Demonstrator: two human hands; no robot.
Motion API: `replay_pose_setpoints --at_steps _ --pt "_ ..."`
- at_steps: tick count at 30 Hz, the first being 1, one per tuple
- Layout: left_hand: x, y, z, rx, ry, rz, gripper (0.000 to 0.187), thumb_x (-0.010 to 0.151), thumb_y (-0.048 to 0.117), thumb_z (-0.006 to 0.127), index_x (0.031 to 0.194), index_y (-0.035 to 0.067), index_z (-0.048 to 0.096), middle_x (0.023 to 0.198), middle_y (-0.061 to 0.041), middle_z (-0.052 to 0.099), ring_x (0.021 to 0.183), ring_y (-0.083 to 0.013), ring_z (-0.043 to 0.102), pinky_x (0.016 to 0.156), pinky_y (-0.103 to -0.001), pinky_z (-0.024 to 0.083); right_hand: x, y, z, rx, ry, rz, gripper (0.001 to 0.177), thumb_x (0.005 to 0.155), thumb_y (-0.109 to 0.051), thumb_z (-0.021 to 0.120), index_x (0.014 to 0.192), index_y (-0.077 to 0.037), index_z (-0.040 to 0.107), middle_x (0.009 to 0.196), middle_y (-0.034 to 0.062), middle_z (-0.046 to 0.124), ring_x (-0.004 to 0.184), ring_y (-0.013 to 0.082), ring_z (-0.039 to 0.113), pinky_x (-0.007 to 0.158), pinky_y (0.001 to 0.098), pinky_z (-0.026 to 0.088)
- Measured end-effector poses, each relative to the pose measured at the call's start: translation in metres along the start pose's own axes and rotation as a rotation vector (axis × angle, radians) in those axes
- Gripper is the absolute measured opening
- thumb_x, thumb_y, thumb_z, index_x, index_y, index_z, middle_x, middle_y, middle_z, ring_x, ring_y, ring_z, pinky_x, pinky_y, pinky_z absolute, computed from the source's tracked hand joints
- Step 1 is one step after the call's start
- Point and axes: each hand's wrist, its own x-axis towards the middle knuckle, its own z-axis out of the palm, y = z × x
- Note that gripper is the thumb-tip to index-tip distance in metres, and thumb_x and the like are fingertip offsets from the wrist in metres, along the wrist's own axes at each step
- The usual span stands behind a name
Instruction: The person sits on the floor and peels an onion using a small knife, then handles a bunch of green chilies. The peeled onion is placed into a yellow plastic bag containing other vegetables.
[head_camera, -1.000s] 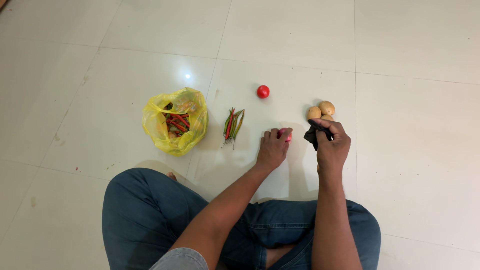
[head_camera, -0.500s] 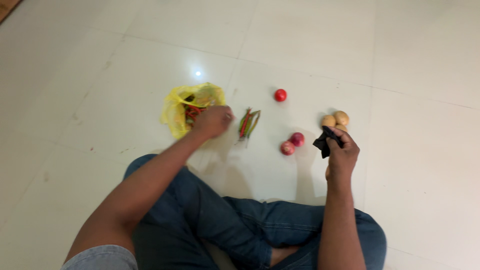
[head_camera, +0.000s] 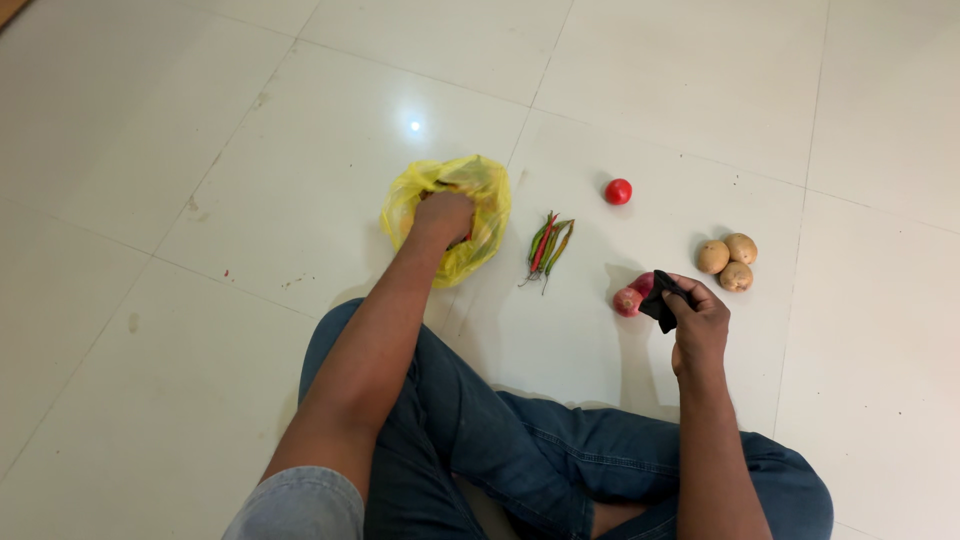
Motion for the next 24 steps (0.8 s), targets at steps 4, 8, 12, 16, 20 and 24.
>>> replay_pose_setpoints --at_steps 4,8,12,16,20,24 --pt "-0.004 -0.006 -0.017 -0.138 0.26 0.093 0.024 0.088 0.004 0.065 0.107 0.018 0.072 0.111 -0.008 0.073 0.106 -0.0314 0.068 0.085 -0.046 0.056 -0.002 0.0 0.002 -0.023 -0.014 0.004 0.025 0.094 0.007 0.061 0.117 0.004 0.071 0.1 0.0068 0.072 0.084 0.0101 0.066 0.073 0.0231 0.052" --pt "-0.007 -0.016 -0.032 -0.134 0.052 -0.065 0.024 0.088 0.003 0.066 0.103 0.02 0.075 0.112 -0.005 0.074 0.106 -0.0292 0.069 0.09 -0.043 0.057 0.0 -0.003 0.001 0.001 -0.009 0.006 0.025 0.093 0.007 0.061 0.116 0.004 0.071 0.101 0.0065 0.073 0.085 0.0097 0.067 0.077 0.0232 0.055" --pt "-0.011 -0.012 -0.023 -0.192 0.124 -0.057 0.028 0.084 0.003 0.069 0.107 0.019 0.073 0.12 -0.006 0.069 0.114 -0.0293 0.064 0.094 -0.043 0.054 0.0 0.0 -0.002 0.014 -0.006 0.004 0.024 0.093 0.007 0.061 0.115 0.005 0.071 0.102 0.0075 0.073 0.087 0.0097 0.068 0.08 0.0236 0.056" --pt "-0.012 -0.001 -0.02 -0.144 0.122 -0.115 0.051 0.075 0.015 0.083 0.122 0.011 0.062 0.135 -0.01 0.056 0.126 -0.0318 0.054 0.102 -0.044 0.051 0.001 -0.002 -0.003 0.01 -0.011 -0.009 0.025 0.093 0.008 0.061 0.116 0.005 0.071 0.102 0.0077 0.073 0.086 0.0103 0.067 0.08 0.0241 0.055" --pt "-0.009 0.001 -0.007 -0.078 0.198 -0.069 0.079 0.069 0.015 0.085 0.139 0.013 0.048 0.141 -0.014 0.047 0.129 -0.0354 0.049 0.104 -0.049 0.049 0.0 -0.004 0.0 0.046 -0.016 -0.002 0.024 0.092 0.007 0.061 0.115 0.004 0.071 0.101 0.0083 0.073 0.086 0.0108 0.068 0.08 0.0247 0.056" --pt "-0.007 -0.007 0.008 -0.092 0.126 -0.087 0.098 0.066 0.017 0.089 0.149 0.017 0.036 0.147 -0.016 0.038 0.128 -0.0401 0.044 0.1 -0.05 0.048 -0.003 -0.003 -0.001 0.01 -0.016 0.018 0.024 0.092 0.007 0.06 0.114 0.005 0.071 0.1 0.0092 0.073 0.084 0.0118 0.068 0.078 0.0256 0.057"
